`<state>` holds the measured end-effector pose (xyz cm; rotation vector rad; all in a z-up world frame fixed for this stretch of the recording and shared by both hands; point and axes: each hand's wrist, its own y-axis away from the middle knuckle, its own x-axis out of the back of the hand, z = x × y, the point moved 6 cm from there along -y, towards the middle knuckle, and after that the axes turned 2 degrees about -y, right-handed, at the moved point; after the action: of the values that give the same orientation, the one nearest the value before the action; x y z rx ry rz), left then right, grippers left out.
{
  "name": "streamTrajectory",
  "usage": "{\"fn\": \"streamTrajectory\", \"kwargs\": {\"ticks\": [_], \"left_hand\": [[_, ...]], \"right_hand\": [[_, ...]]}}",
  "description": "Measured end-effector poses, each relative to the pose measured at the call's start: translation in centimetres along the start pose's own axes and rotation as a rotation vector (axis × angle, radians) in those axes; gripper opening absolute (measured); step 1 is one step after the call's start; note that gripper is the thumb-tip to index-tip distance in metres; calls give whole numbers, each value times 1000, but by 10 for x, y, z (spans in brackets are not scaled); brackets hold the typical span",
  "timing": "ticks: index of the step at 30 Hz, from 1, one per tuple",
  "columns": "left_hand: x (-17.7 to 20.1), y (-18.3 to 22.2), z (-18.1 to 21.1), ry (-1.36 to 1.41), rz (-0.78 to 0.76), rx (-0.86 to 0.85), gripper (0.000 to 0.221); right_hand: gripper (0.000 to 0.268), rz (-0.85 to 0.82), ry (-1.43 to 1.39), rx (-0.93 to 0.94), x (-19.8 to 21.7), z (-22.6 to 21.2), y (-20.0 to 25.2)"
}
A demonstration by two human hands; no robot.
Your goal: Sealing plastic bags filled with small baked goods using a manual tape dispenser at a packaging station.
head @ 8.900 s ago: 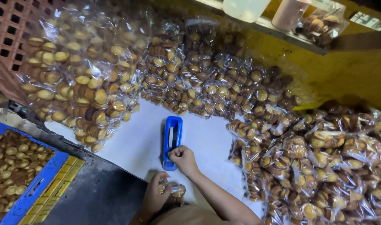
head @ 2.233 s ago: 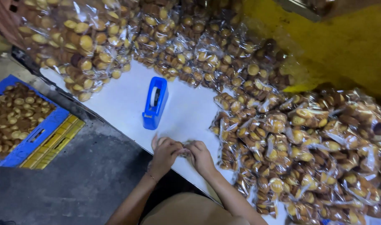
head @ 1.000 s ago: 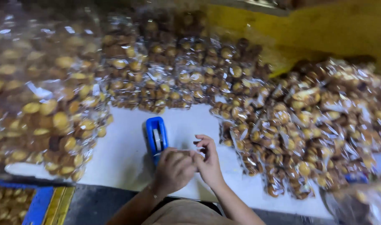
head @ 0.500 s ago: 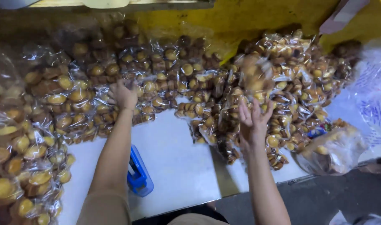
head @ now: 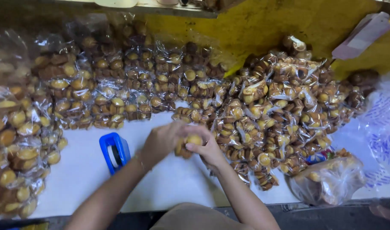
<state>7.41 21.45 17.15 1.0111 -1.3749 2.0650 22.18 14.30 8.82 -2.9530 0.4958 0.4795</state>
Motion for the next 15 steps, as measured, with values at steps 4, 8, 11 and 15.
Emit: {"fn": "streamTrajectory", "kwargs": {"ticks": [4, 8, 11, 15], "left_hand": [[-12, 59, 20, 449, -90, 638, 22], [-51, 141, 33, 873, 83, 1089, 21], [-70, 183, 44, 881, 191, 1177, 29], [-72, 165, 89, 1243, -220, 1195, 29]], "right_hand": [[17, -76, 150, 211, -3, -22, 43], [3, -264, 313, 203, -2, -22, 72], [15, -552, 472, 302, -8, -22, 93], [77, -925, 756, 847, -21, -25, 138]]}}
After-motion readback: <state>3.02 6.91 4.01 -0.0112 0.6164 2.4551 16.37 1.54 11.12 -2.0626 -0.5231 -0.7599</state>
